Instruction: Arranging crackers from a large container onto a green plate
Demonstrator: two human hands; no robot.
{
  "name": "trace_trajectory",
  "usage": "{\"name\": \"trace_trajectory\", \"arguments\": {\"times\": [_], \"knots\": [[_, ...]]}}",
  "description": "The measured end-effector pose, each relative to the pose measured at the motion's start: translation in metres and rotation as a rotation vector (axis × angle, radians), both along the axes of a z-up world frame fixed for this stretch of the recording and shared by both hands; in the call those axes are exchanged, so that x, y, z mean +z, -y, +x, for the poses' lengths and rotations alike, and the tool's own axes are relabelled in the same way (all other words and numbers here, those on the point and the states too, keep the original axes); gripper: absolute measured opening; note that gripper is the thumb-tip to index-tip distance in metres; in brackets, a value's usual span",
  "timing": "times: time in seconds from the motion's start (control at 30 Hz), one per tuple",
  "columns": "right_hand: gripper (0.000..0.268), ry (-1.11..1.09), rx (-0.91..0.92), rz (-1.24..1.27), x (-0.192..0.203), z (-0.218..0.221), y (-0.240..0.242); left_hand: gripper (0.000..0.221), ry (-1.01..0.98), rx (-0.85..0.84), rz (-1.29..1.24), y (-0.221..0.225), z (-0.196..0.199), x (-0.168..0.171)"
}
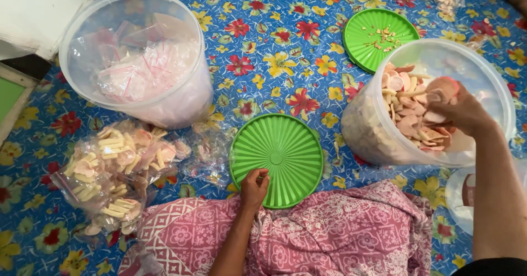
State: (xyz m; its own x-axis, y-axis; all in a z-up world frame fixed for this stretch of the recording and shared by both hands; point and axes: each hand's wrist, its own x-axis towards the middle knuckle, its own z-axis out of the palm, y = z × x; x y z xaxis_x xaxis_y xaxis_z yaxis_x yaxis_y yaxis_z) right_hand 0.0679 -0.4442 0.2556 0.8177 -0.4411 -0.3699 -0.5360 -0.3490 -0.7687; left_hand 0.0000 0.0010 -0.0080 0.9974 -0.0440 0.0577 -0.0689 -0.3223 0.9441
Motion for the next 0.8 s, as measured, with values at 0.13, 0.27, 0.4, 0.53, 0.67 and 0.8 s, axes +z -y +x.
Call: {"name": "trace_trajectory", "arguments": {"times": [0.13,0.27,0.4,0.53,0.67,0.8], "knots": [[0.049,0.118,-0.048,0.208,-0.005,-0.007,0.026,0.014,-0.04,-0.01,0.014,0.0,0.001,-0.001],[0.033,0.206,0.086,0.25,0.035,-0.019,-0.009,0.016,0.01,0.004,-0.011,0.001,0.002,-0.011],[0.041,0.295,0.204,0.239,0.06,-0.026,-0.055,0.018,0.042,0.028,-0.014,0.001,0.003,-0.016],[0.053,0.26,0.418,0.056,0.091,-0.032,-0.162,0.015,0.053,0.046,-0.027,-0.001,0.001,-0.004],[0.037,0.183,0.497,0.197,0.04,-0.038,-0.236,0.018,0.062,0.07,-0.055,-0.001,0.002,-0.016],[0.055,-0.104,0.512,0.191,-0.066,-0.029,-0.26,0.02,0.063,0.069,-0.084,-0.002,0.003,-0.022]]}}
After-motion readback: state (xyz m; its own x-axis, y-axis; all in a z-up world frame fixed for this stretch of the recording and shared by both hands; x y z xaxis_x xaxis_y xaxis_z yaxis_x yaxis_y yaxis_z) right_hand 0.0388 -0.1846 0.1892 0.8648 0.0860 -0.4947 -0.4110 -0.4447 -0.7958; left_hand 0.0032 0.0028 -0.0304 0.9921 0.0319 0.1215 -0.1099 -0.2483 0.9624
